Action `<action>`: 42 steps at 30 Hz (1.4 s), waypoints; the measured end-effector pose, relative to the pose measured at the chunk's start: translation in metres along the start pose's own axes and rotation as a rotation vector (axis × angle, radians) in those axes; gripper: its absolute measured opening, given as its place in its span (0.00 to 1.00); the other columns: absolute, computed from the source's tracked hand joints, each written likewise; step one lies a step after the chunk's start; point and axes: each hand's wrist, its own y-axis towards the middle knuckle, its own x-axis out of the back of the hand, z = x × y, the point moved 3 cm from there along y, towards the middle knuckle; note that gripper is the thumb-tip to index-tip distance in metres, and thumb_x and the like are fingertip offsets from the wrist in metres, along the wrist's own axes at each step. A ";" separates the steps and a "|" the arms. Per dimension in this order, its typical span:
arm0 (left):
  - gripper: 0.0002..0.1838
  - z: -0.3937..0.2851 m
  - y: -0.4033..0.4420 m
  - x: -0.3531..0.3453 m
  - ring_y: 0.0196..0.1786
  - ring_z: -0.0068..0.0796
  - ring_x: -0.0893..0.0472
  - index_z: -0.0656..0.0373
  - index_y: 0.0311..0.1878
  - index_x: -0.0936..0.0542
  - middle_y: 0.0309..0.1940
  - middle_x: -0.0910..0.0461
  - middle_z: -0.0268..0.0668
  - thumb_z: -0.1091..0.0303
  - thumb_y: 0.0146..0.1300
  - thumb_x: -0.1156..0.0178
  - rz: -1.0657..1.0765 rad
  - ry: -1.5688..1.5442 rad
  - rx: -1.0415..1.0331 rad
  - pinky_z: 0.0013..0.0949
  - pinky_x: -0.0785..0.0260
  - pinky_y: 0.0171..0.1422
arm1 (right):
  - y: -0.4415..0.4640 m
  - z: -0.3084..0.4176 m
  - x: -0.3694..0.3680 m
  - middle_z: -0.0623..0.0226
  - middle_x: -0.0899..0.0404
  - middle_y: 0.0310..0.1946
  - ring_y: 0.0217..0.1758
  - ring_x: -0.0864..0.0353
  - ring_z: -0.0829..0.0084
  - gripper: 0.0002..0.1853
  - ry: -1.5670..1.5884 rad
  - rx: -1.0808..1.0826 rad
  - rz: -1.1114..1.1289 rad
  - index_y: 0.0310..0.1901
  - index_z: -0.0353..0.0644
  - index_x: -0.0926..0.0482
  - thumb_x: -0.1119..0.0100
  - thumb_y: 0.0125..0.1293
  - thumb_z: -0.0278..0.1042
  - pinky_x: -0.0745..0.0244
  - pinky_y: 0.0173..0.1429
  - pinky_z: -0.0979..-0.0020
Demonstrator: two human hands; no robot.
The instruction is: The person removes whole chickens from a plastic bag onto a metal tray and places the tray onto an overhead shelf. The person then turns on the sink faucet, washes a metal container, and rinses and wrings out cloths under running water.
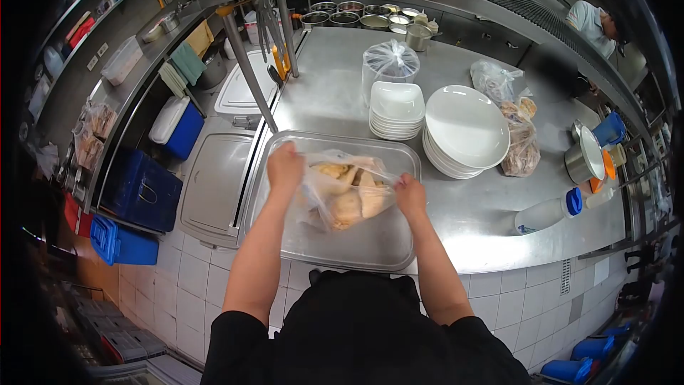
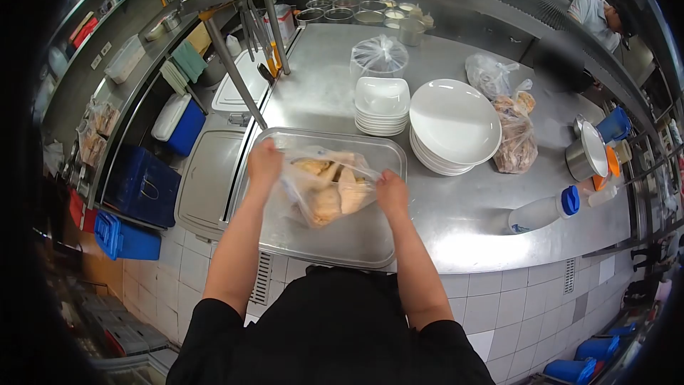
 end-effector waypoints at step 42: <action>0.43 -0.008 -0.164 -0.039 0.36 0.48 0.19 0.71 0.52 0.30 0.42 0.22 0.55 0.38 0.49 0.35 0.411 -0.044 -0.395 0.41 0.26 0.43 | -0.069 -0.008 -0.003 0.49 0.22 0.46 0.49 0.21 0.59 0.30 0.259 -0.238 0.161 0.58 0.34 0.30 0.44 0.63 0.51 0.27 0.52 0.66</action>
